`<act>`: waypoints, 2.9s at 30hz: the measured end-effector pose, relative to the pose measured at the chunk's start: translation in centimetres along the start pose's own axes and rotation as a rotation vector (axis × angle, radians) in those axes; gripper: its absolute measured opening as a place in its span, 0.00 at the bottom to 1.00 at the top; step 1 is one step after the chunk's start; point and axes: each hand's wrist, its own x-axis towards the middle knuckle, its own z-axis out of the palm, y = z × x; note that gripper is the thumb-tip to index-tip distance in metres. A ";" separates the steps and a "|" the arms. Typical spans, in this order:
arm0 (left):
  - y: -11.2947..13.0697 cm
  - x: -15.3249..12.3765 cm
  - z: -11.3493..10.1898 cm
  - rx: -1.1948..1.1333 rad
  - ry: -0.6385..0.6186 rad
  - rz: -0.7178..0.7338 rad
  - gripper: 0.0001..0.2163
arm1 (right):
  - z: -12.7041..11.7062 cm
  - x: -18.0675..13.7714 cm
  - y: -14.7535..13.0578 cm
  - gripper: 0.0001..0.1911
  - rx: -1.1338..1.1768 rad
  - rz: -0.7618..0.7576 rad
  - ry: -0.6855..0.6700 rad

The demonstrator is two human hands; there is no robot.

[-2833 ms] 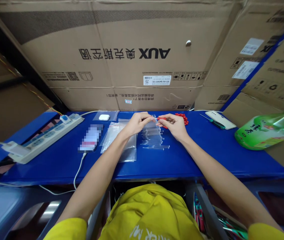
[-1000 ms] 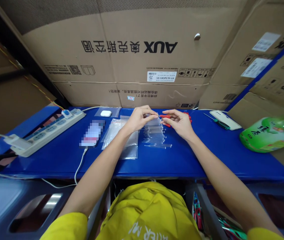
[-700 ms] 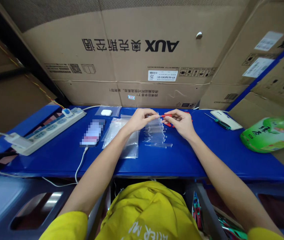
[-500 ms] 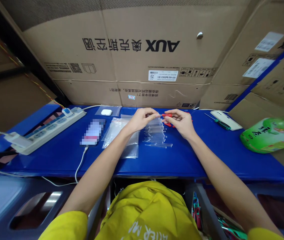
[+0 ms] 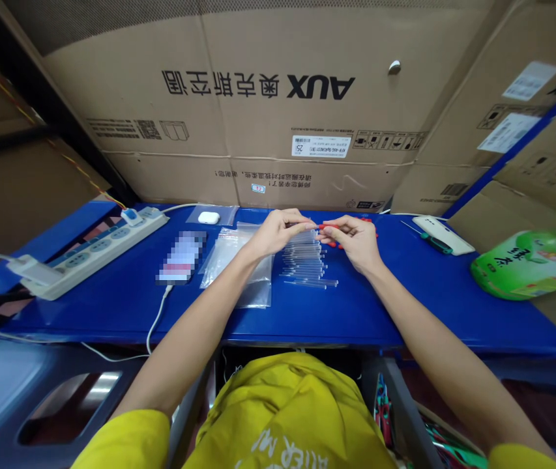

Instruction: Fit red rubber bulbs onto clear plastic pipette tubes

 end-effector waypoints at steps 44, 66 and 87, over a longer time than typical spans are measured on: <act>0.0 0.0 -0.3 0.072 -0.076 0.015 0.15 | -0.5 0.0 -1.0 0.19 -0.059 0.001 -0.007; 0.8 0.0 0.1 0.151 -0.087 0.076 0.15 | -0.6 -0.3 -0.5 0.18 -0.068 -0.067 -0.036; 1.4 -0.3 -0.3 0.319 0.085 0.193 0.11 | -1.1 0.1 -1.1 0.21 0.006 -0.016 -0.134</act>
